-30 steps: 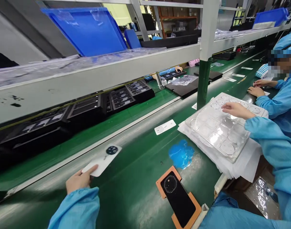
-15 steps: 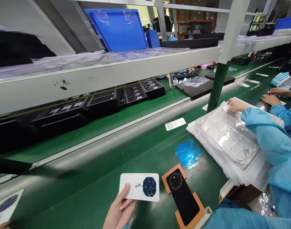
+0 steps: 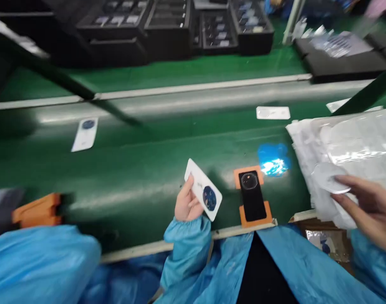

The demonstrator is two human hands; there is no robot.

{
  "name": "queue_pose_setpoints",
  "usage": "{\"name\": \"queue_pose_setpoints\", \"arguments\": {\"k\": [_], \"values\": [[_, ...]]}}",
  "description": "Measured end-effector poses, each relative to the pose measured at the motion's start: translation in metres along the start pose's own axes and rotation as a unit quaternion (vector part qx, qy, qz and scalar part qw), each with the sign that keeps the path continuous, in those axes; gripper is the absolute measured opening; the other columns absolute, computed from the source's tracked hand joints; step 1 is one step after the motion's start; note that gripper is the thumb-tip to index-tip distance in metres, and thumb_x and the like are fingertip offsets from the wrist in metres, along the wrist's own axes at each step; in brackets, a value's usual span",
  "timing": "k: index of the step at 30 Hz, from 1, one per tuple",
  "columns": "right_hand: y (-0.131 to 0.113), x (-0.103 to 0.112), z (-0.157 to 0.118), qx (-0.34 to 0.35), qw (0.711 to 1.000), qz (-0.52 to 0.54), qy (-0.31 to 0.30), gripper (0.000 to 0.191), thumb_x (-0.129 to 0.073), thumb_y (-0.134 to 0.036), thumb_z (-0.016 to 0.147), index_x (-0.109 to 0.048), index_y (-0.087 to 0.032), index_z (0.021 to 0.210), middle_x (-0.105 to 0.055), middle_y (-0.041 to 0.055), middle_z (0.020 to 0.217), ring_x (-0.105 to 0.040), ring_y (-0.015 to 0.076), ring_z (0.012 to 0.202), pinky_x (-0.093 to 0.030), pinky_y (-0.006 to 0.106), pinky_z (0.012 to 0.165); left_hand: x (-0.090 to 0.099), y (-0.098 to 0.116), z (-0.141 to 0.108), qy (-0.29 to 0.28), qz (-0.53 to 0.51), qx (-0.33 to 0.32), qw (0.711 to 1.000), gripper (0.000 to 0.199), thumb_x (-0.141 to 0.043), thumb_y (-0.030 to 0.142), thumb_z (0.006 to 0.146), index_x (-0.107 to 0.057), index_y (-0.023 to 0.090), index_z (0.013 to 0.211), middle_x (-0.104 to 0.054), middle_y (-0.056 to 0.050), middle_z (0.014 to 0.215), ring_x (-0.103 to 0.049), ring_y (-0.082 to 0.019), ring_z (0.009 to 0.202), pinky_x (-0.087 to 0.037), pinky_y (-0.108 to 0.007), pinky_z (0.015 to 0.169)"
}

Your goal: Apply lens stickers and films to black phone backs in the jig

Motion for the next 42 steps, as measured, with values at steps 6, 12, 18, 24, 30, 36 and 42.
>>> {"name": "queue_pose_setpoints", "arguments": {"k": [6,12,18,24,30,36,42], "values": [[-0.001,-0.142,0.006,0.010,0.966,0.233,-0.108,0.013,-0.071,-0.041,0.095,-0.077,-0.030,0.093,-0.069,0.0072,0.105,-0.070,0.0245,0.099,-0.062,0.041,0.081,0.003,-0.001,-0.006,0.009,-0.005,-0.050,0.999,0.040,-0.032,0.019,0.112,-0.069,0.016,0.125,-0.081,-0.005,0.083,-0.064,-0.005,0.044,-0.023,-0.007,0.024],[0.018,-0.201,0.030,-0.113,0.876,0.351,-0.310,0.040,-0.068,-0.058,0.094,-0.072,-0.025,0.115,-0.077,0.0046,0.095,-0.070,0.0194,0.073,-0.060,0.033,0.058,0.013,-0.005,-0.006,0.023,0.001,-0.052,0.998,0.022,-0.050,0.020,0.108,-0.072,0.016,0.109,-0.080,-0.003,0.084,-0.071,-0.006,0.056,-0.022,-0.006,0.025],[0.017,-0.219,0.035,-0.077,0.916,0.251,-0.304,0.038,-0.078,-0.057,0.085,-0.079,-0.023,0.102,-0.075,0.0041,0.082,-0.069,0.0212,0.070,-0.058,0.037,0.064,0.010,-0.013,-0.008,0.026,0.025,-0.001,0.999,0.021,-0.056,0.027,0.106,-0.072,0.013,0.102,-0.078,-0.003,0.080,-0.050,-0.001,0.036,-0.024,-0.008,0.025],[0.008,-0.200,0.027,0.068,0.978,0.046,-0.189,0.027,-0.070,-0.049,0.095,-0.077,-0.026,0.108,-0.068,0.0063,0.089,-0.064,0.0232,0.081,-0.051,0.038,0.068,0.003,-0.018,-0.007,0.021,0.026,-0.027,0.999,0.023,-0.057,0.025,0.104,-0.073,0.015,0.118,-0.078,-0.003,0.084,-0.053,-0.003,0.039,-0.026,-0.010,0.024],[0.012,-0.189,0.009,0.200,0.963,0.004,-0.183,0.028,-0.067,-0.033,0.099,-0.071,-0.024,0.125,-0.067,0.0137,0.127,-0.063,0.0330,0.117,-0.056,0.050,0.095,0.003,-0.024,-0.002,-0.020,0.048,-0.049,0.997,0.035,-0.074,0.021,0.091,-0.071,0.015,0.125,-0.077,-0.001,0.085,-0.050,-0.003,0.039,-0.033,-0.012,0.028],[0.008,-0.186,0.005,0.227,0.961,0.018,-0.154,0.025,-0.070,-0.026,0.097,-0.072,-0.022,0.122,-0.066,0.0161,0.132,-0.063,0.0350,0.121,-0.057,0.055,0.098,0.004,-0.045,0.005,-0.031,0.138,-0.136,0.981,0.052,-0.090,0.034,0.076,-0.071,0.016,0.121,-0.076,-0.001,0.084,-0.060,-0.008,0.048,-0.045,-0.017,0.035],[-0.029,-0.167,0.016,0.225,0.963,0.141,-0.050,0.035,-0.076,-0.013,0.090,-0.072,-0.025,0.122,-0.073,0.0104,0.117,-0.072,0.0276,0.108,-0.061,0.045,0.092,0.001,-0.079,0.008,-0.058,0.263,-0.230,0.935,0.045,-0.091,0.049,0.075,-0.074,0.015,0.098,-0.075,-0.005,0.088,-0.069,-0.014,0.061,-0.056,-0.022,0.044]]}}
Point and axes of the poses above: each hand's wrist, its own z-axis towards the middle knuckle, its own x-axis out of the back of the hand, y = z × x, the point moved 1 cm from there along z, towards the middle knuckle
